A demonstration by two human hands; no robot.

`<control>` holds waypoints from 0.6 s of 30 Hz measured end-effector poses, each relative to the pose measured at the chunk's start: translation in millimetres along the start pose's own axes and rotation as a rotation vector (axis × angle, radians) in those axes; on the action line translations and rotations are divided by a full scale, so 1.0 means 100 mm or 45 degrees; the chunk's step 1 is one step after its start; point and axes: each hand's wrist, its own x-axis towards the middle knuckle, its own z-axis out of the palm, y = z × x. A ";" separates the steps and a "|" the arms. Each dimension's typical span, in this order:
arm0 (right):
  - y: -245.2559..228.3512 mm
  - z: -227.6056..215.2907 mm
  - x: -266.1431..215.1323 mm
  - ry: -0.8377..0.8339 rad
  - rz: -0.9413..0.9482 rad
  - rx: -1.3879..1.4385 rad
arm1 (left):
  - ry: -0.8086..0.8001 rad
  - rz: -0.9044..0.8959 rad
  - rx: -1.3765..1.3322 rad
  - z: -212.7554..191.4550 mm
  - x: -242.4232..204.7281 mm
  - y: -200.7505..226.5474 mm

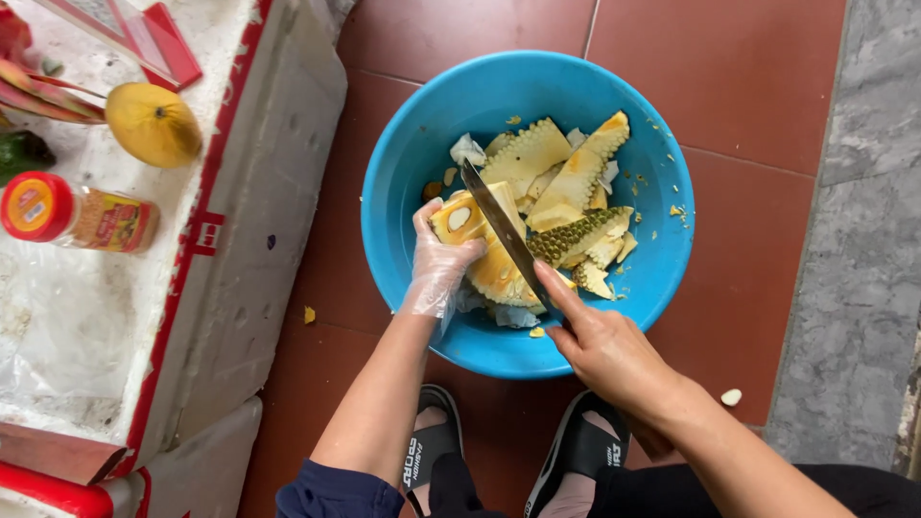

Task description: Peeling and cutting a jackfruit using a large knife in a processing area

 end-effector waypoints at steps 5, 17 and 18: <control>-0.03 -0.11 0.20 0.010 -0.072 0.018 | 0.001 0.009 0.142 0.15 -0.06 0.18; 0.20 -0.17 0.47 -0.056 -0.105 -0.010 | -0.009 -0.011 0.249 0.25 0.02 0.29; 0.22 -0.19 0.47 -0.066 -0.095 0.009 | -0.011 -0.016 0.257 0.26 0.00 0.35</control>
